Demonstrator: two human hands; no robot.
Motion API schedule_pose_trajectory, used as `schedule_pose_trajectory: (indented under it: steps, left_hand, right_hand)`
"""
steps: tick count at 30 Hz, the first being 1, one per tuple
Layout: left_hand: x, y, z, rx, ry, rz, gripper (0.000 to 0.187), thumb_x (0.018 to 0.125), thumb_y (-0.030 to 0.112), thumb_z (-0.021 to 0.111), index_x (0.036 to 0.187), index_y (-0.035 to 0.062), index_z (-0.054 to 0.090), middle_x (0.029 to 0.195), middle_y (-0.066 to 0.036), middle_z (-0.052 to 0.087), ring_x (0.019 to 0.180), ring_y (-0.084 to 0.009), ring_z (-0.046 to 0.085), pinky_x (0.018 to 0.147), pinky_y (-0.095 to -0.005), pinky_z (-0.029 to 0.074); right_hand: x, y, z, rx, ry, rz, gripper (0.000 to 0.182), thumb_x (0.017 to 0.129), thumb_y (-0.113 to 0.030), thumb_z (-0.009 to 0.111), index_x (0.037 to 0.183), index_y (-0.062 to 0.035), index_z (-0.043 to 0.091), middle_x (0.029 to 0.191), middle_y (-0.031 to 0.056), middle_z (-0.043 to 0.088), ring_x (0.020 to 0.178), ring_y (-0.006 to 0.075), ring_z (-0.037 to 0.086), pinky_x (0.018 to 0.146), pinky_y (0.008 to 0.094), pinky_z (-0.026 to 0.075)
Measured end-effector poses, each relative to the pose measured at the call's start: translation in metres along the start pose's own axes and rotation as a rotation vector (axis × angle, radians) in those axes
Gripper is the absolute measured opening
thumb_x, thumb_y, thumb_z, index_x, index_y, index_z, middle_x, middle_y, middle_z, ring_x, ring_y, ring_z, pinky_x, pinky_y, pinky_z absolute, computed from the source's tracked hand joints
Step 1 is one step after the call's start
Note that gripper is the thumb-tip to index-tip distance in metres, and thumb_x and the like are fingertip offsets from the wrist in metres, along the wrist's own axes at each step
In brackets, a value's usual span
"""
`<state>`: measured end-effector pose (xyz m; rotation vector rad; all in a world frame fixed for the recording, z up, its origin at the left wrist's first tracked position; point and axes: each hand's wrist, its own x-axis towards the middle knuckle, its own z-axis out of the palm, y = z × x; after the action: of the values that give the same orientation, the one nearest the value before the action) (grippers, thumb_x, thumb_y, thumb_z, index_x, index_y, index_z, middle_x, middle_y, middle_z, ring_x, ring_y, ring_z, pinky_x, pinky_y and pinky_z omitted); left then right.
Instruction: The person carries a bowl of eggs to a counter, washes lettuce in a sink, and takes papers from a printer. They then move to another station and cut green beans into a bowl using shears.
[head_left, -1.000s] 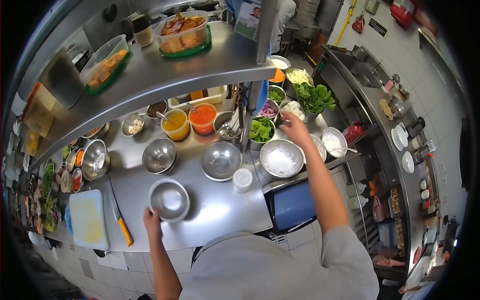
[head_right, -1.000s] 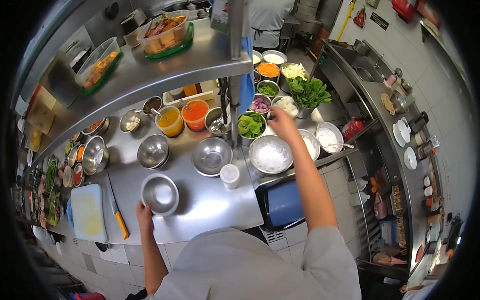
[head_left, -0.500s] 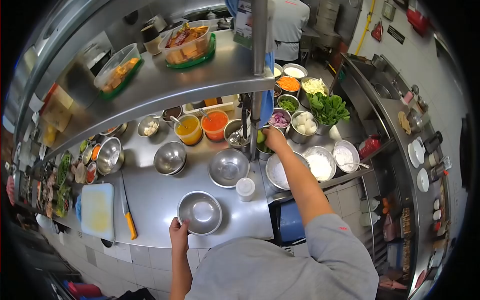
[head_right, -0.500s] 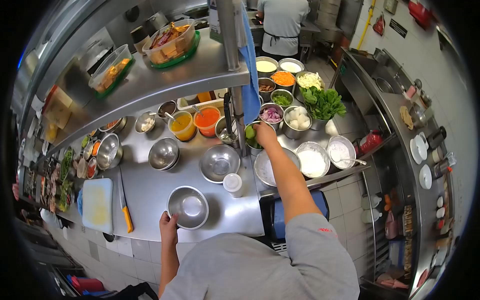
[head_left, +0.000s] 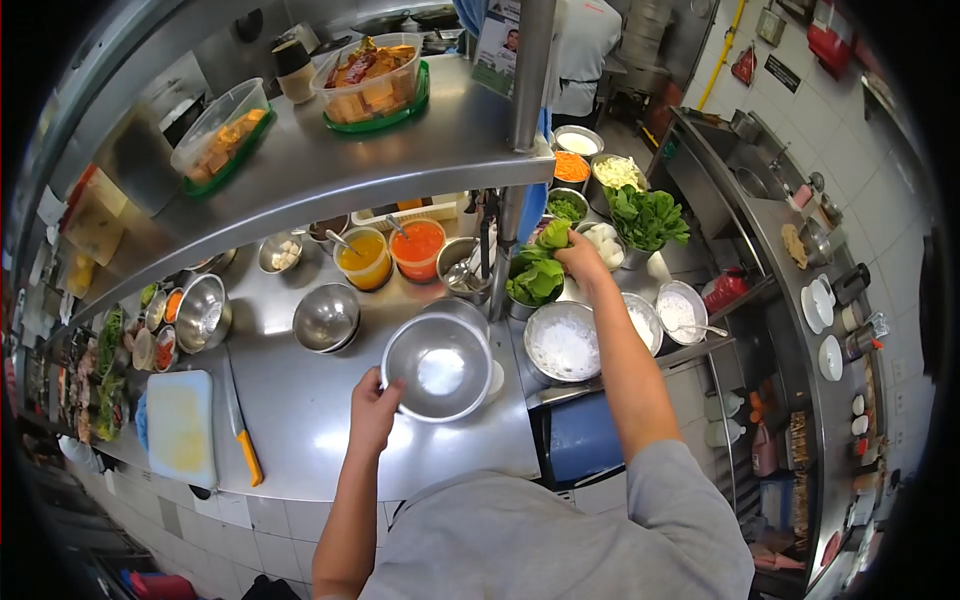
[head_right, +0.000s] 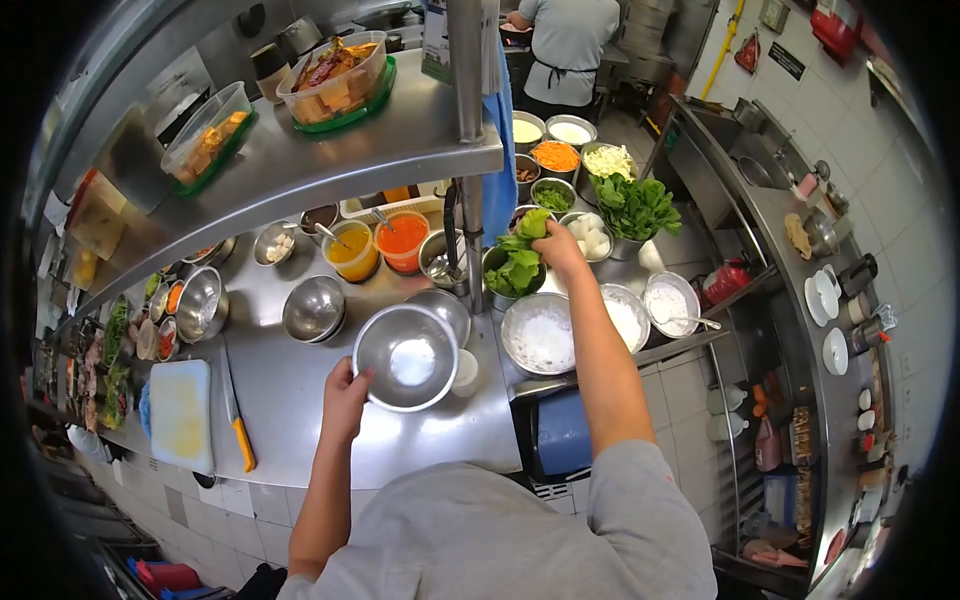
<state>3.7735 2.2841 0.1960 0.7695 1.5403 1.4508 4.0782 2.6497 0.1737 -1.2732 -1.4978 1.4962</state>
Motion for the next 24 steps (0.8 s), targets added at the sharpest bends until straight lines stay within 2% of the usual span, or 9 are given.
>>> schedule_pose_trajectory:
  steps: [2, 5, 9, 12, 17, 18, 20, 23, 24]
  left_hand:
    - [0.013, 0.01, 0.02, 0.004, -0.051, 0.01, 0.01, 0.093, 0.011, 0.065, 0.095, 0.0018, 0.062, 0.077, 0.0, 0.06, 0.063, -0.0053, 0.052, 0.056, -0.0227, 0.042]
    - [0.031, 0.02, 0.048, 0.033, -0.198, 0.001, 0.015, 0.092, 0.013, 0.065, 0.093, -0.0012, 0.062, 0.079, -0.005, 0.063, 0.065, -0.0107, 0.062, 0.053, -0.0273, 0.054]
    - [0.052, 0.026, 0.092, 0.06, -0.323, -0.06, 0.023, 0.089, 0.017, 0.067, 0.097, -0.0045, 0.063, 0.082, -0.009, 0.064, 0.063, -0.0142, 0.065, 0.054, -0.0289, 0.057]
    - [0.066, 0.03, 0.121, 0.118, -0.416, -0.121, 0.024, 0.088, 0.017, 0.066, 0.097, -0.0043, 0.063, 0.084, -0.01, 0.064, 0.062, -0.0155, 0.065, 0.054, -0.0286, 0.058]
    - [0.085, 0.024, 0.149, 0.07, -0.521, -0.195, 0.018, 0.091, 0.016, 0.063, 0.096, -0.0005, 0.058, 0.084, -0.008, 0.062, 0.066, -0.015, 0.067, 0.055, -0.0283, 0.06]
    - [0.082, 0.025, 0.151, 0.073, -0.529, -0.198, 0.018, 0.091, 0.016, 0.063, 0.096, -0.0005, 0.058, 0.084, -0.008, 0.062, 0.066, -0.015, 0.067, 0.055, -0.0283, 0.06]
    - [0.077, 0.031, 0.152, 0.092, -0.496, -0.146, 0.017, 0.091, 0.015, 0.064, 0.096, 0.0002, 0.058, 0.083, -0.006, 0.062, 0.066, -0.0135, 0.065, 0.055, -0.0287, 0.059]
    - [0.08, 0.015, 0.142, 0.168, -0.485, -0.052, 0.015, 0.091, 0.014, 0.064, 0.099, 0.0018, 0.059, 0.085, -0.004, 0.062, 0.069, -0.0113, 0.064, 0.058, -0.0283, 0.058]
    - [0.077, 0.013, 0.14, 0.171, -0.483, -0.057, 0.015, 0.091, 0.014, 0.064, 0.099, 0.0018, 0.059, 0.085, -0.004, 0.062, 0.069, -0.0113, 0.064, 0.058, -0.0283, 0.058]
  right_hand:
    - [-0.001, -0.008, -0.006, 0.08, -0.01, -0.013, 0.043, 0.083, 0.01, 0.057, 0.124, -0.0014, 0.06, 0.11, 0.0075, 0.067, 0.093, 0.02, 0.066, 0.08, 0.0323, 0.054]
    - [-0.021, -0.043, -0.013, 0.266, -0.034, -0.052, 0.039, 0.086, 0.012, 0.057, 0.123, -0.0002, 0.059, 0.119, 0.0106, 0.066, 0.107, 0.0218, 0.066, 0.095, 0.0349, 0.053]
    - [-0.071, -0.096, -0.014, 0.311, -0.08, -0.158, 0.036, 0.085, 0.01, 0.063, 0.12, -0.0007, 0.06, 0.117, 0.0096, 0.067, 0.105, 0.0201, 0.067, 0.094, 0.0354, 0.053]
    - [-0.116, -0.131, -0.005, 0.277, -0.056, -0.138, 0.041, 0.084, 0.012, 0.06, 0.123, -0.0004, 0.058, 0.118, 0.0108, 0.067, 0.106, 0.0215, 0.067, 0.096, 0.0352, 0.053]
    - [-0.148, -0.095, 0.014, 0.247, -0.201, -0.179, 0.036, 0.081, 0.003, 0.07, 0.117, -0.0028, 0.063, 0.113, 0.0061, 0.069, 0.104, 0.0175, 0.067, 0.095, 0.0333, 0.052]
    - [-0.158, -0.096, 0.022, -0.032, -0.17, -0.14, 0.04, 0.078, 0.002, 0.072, 0.117, -0.0019, 0.063, 0.114, 0.0094, 0.07, 0.105, 0.0215, 0.067, 0.096, 0.0329, 0.052]
    - [-0.162, -0.074, 0.021, -0.847, -0.312, -0.553, 0.043, 0.077, -0.002, 0.073, 0.119, -0.0032, 0.062, 0.109, 0.0108, 0.068, 0.101, 0.0265, 0.067, 0.093, 0.0334, 0.052]
    - [-0.185, -0.077, 0.026, -0.927, -0.371, -0.784, 0.041, 0.077, -0.006, 0.074, 0.116, -0.0052, 0.064, 0.102, 0.0119, 0.065, 0.095, 0.0297, 0.066, 0.088, 0.0363, 0.053]
    - [-0.189, -0.086, 0.027, -0.922, -0.374, -0.782, 0.041, 0.077, -0.006, 0.074, 0.116, -0.0052, 0.064, 0.102, 0.0119, 0.065, 0.095, 0.0297, 0.066, 0.088, 0.0363, 0.053]
